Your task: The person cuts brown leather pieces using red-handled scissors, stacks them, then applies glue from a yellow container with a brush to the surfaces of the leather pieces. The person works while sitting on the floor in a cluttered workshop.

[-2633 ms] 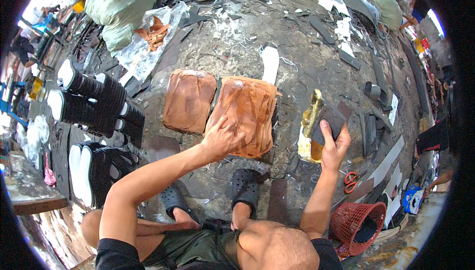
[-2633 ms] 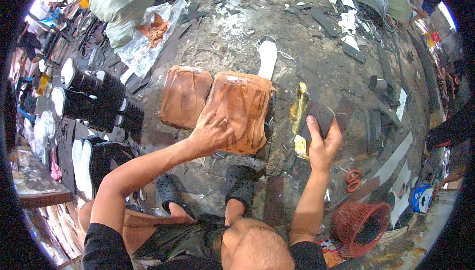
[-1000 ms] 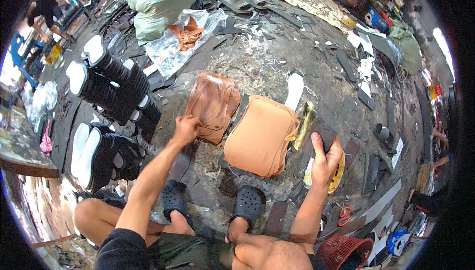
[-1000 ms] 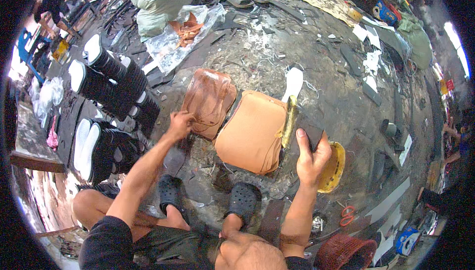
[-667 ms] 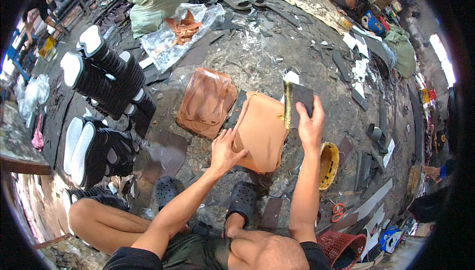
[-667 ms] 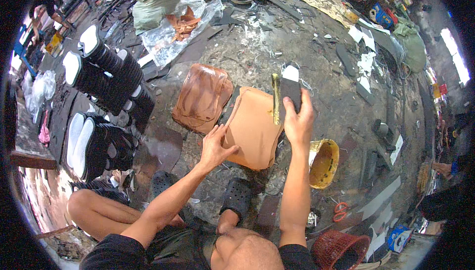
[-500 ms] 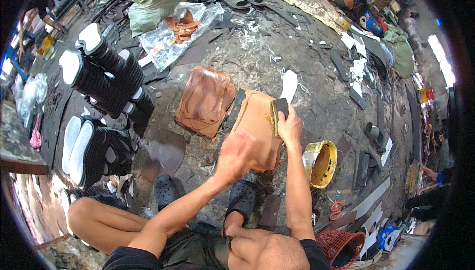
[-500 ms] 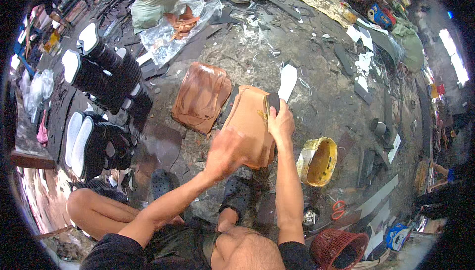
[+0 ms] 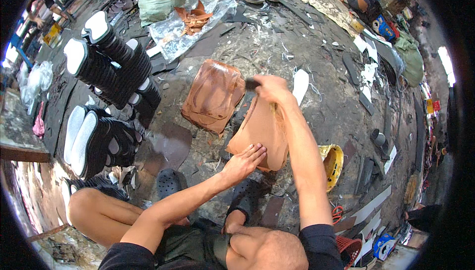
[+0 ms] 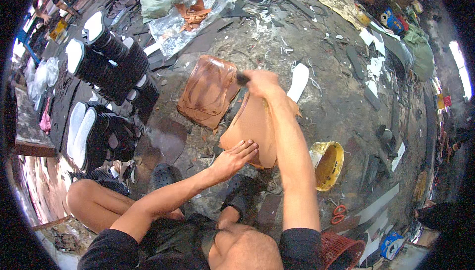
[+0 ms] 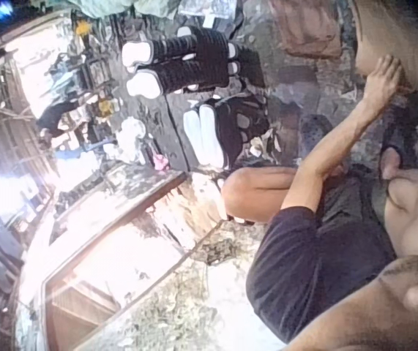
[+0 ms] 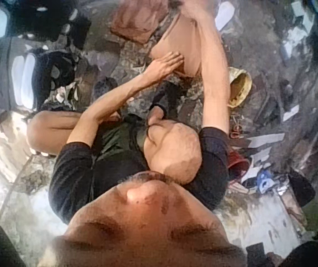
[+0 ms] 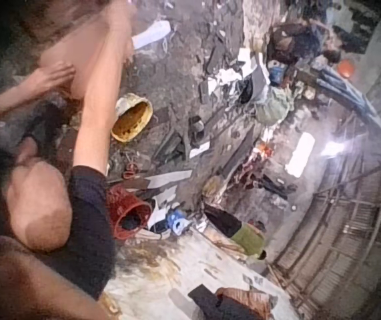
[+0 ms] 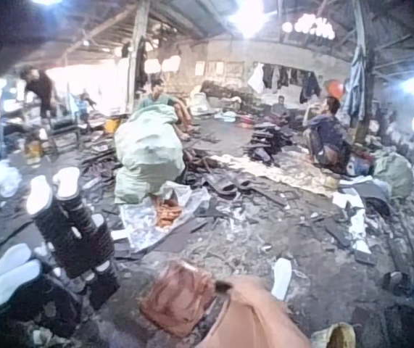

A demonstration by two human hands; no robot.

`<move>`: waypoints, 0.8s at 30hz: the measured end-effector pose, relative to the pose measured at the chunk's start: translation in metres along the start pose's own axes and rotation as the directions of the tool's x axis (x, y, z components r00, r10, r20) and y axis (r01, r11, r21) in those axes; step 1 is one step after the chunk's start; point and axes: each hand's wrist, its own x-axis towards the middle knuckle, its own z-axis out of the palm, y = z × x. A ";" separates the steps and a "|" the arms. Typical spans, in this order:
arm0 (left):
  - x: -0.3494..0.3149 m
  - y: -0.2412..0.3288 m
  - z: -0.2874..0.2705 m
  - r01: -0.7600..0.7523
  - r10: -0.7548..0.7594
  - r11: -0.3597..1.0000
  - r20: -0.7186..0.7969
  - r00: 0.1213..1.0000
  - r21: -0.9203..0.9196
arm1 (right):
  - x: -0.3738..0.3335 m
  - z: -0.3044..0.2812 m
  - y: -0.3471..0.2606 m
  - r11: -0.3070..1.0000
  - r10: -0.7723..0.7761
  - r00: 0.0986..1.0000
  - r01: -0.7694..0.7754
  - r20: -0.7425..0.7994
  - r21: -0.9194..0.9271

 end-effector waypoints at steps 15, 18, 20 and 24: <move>0.004 -0.002 -0.002 0.014 -0.014 1.000 -0.029 0.999 0.005 | -0.076 0.032 -0.006 0.989 -0.050 0.981 0.075 -0.189 0.129; -0.017 0.031 0.014 0.077 -0.094 0.986 -0.113 0.989 -0.148 | -0.112 0.063 -0.050 0.980 -0.178 0.976 0.187 -0.123 0.068; -0.041 0.054 0.038 0.034 -0.093 0.949 -0.174 0.980 -0.312 | -0.138 0.072 -0.078 0.961 -0.275 0.955 0.270 -0.113 -0.055; -0.052 0.096 0.049 0.225 -0.068 0.836 0.312 0.948 -0.500 | -0.192 0.100 -0.089 0.900 -0.417 0.894 0.383 -0.163 -0.207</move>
